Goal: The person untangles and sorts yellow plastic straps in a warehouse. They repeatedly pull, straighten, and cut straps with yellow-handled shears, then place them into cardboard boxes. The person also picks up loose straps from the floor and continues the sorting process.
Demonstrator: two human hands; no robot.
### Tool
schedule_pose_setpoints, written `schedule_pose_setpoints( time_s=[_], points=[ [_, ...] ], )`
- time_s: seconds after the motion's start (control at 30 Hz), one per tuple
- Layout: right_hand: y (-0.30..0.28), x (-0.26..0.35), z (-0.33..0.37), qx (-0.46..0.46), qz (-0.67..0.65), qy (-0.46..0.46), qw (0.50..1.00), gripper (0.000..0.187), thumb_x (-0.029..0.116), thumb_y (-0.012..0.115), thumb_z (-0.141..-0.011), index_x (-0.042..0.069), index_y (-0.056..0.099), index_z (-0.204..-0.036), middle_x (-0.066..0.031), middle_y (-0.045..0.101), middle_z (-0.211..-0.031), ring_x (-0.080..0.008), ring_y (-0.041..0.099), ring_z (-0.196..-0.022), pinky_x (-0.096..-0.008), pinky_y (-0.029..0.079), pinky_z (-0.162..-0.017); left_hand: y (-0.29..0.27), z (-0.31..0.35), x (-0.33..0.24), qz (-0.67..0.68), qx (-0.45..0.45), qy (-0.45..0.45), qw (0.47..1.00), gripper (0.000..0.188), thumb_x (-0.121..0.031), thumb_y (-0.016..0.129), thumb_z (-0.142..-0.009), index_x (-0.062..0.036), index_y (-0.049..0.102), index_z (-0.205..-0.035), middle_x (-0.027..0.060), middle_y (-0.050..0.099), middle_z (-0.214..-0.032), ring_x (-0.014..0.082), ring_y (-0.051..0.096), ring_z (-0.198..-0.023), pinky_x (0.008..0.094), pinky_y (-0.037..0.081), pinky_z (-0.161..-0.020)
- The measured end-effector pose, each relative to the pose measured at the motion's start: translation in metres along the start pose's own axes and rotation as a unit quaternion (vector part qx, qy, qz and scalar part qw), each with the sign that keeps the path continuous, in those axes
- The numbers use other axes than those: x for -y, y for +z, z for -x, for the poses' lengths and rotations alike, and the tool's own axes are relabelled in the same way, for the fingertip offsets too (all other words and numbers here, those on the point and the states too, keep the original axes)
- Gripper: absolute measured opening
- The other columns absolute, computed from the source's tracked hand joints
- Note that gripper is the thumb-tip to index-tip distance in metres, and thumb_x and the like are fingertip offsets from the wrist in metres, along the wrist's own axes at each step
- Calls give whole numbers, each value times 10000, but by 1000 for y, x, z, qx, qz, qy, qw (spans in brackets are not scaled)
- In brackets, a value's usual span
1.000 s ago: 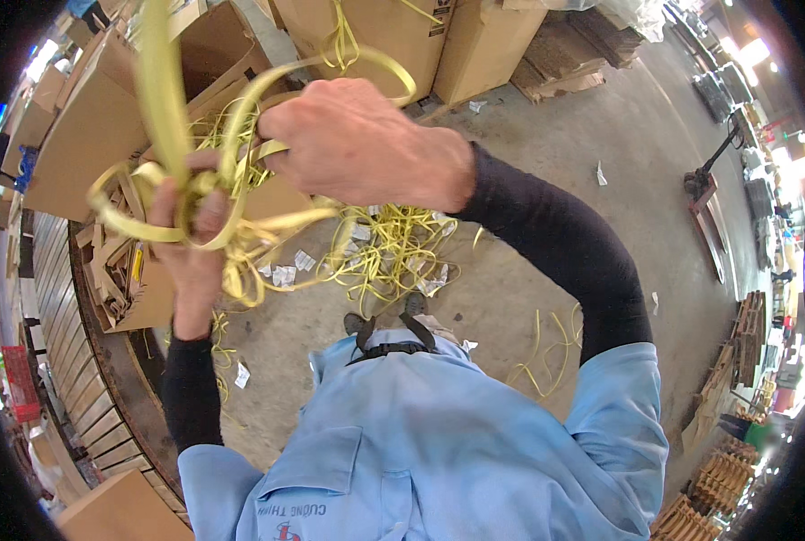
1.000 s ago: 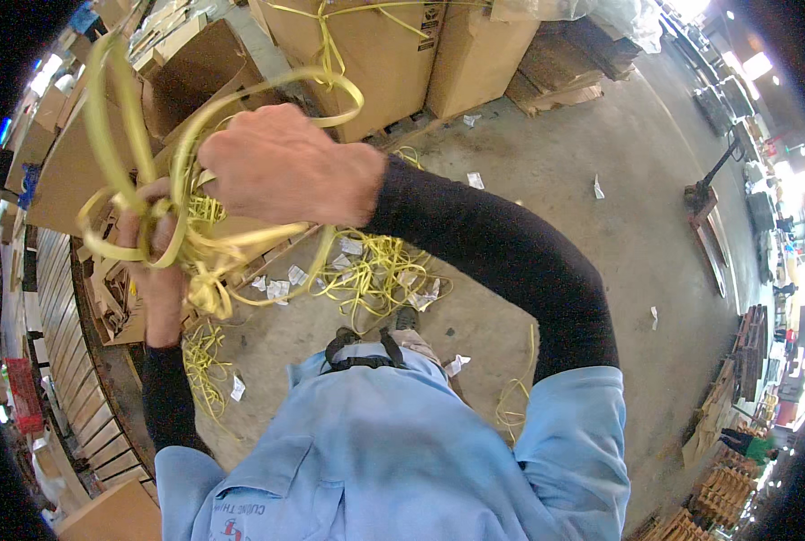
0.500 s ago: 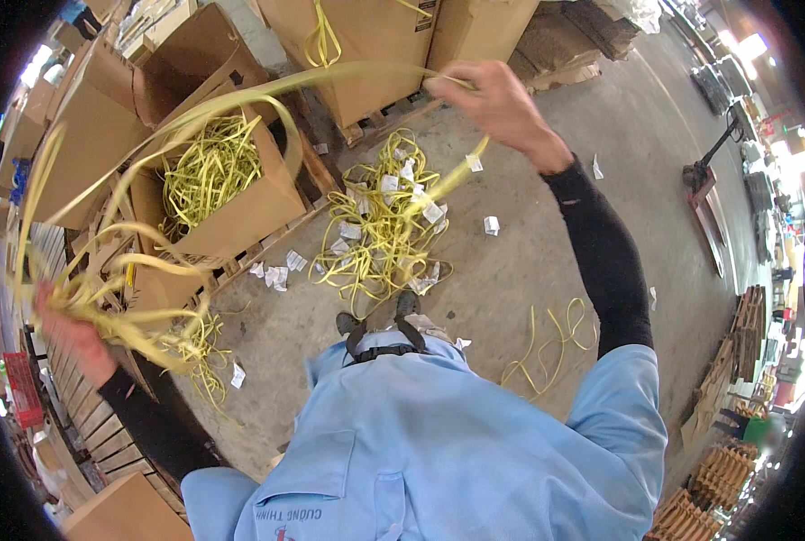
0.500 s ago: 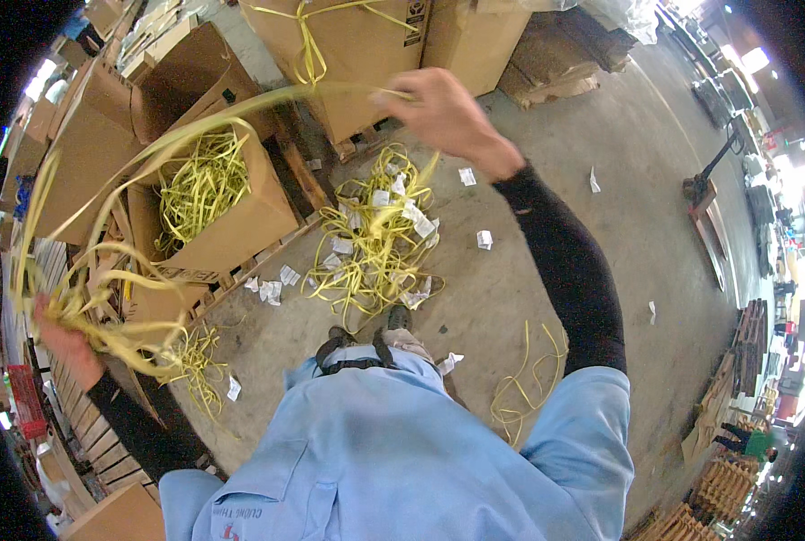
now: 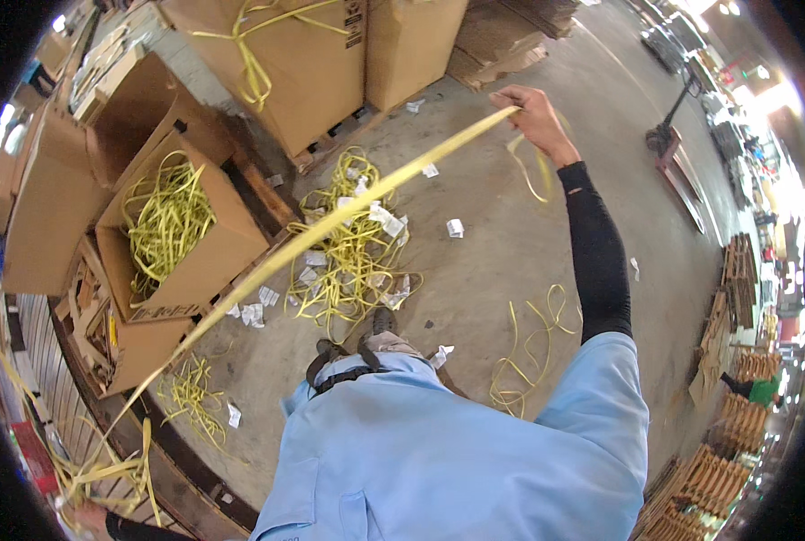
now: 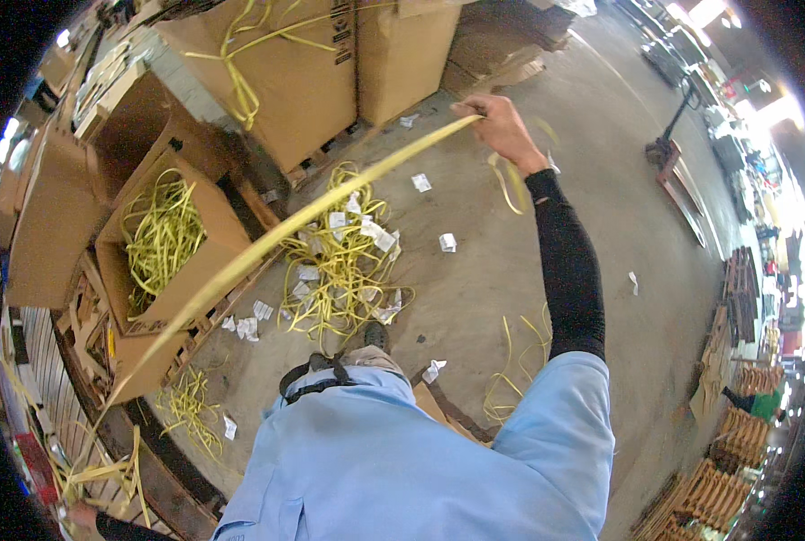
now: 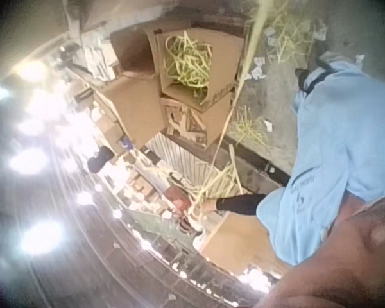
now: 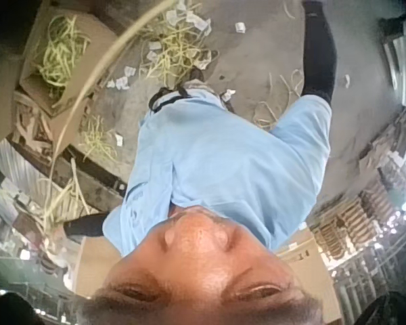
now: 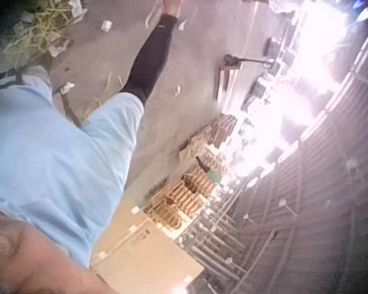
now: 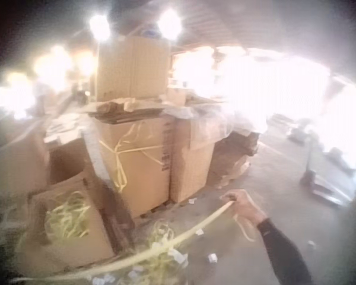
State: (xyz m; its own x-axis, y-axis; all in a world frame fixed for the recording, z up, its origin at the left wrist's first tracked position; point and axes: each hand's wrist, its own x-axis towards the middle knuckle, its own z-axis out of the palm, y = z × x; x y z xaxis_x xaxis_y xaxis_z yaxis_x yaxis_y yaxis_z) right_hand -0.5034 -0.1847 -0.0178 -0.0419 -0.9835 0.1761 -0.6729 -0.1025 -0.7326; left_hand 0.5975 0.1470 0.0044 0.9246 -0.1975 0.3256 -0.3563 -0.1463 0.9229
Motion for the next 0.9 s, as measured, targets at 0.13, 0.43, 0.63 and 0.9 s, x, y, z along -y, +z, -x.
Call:
schedule_pose_setpoints(
  time_s=[0.13,0.43,0.63,0.9],
  points=[
    [-8,11,2,130,-134,54,981,235,225,666,-927,-8,687,-951,20,543,-681,-67,517,-570,-247,446,-538,23,16,19,-34,13,-28,999,456,-296,444,-980,-35,494,-1351,161,585,-1262,280,593,-1119,391,500,-963],
    [6,84,19,227,-426,107,869,395,382,542,-997,14,632,-886,-8,494,-615,-148,572,-530,-346,549,-520,48,33,16,-57,48,-35,997,486,-276,524,-946,-33,478,-1364,142,573,-1261,257,571,-1135,378,489,-963],
    [26,140,28,257,-544,122,790,509,458,423,-1028,11,640,-917,-35,541,-663,-201,635,-623,-407,601,-612,49,37,1,-59,63,-14,996,517,-262,577,-923,-32,467,-1373,129,566,-1261,241,557,-1146,369,482,-963],
    [82,199,31,182,-561,43,806,495,410,432,-1037,-50,614,-1045,-87,633,-797,-234,676,-762,-332,554,-751,127,130,-61,-15,174,90,981,571,-244,647,-893,-30,452,-1384,112,555,-1260,220,538,-1160,358,472,-963]
  ],
)
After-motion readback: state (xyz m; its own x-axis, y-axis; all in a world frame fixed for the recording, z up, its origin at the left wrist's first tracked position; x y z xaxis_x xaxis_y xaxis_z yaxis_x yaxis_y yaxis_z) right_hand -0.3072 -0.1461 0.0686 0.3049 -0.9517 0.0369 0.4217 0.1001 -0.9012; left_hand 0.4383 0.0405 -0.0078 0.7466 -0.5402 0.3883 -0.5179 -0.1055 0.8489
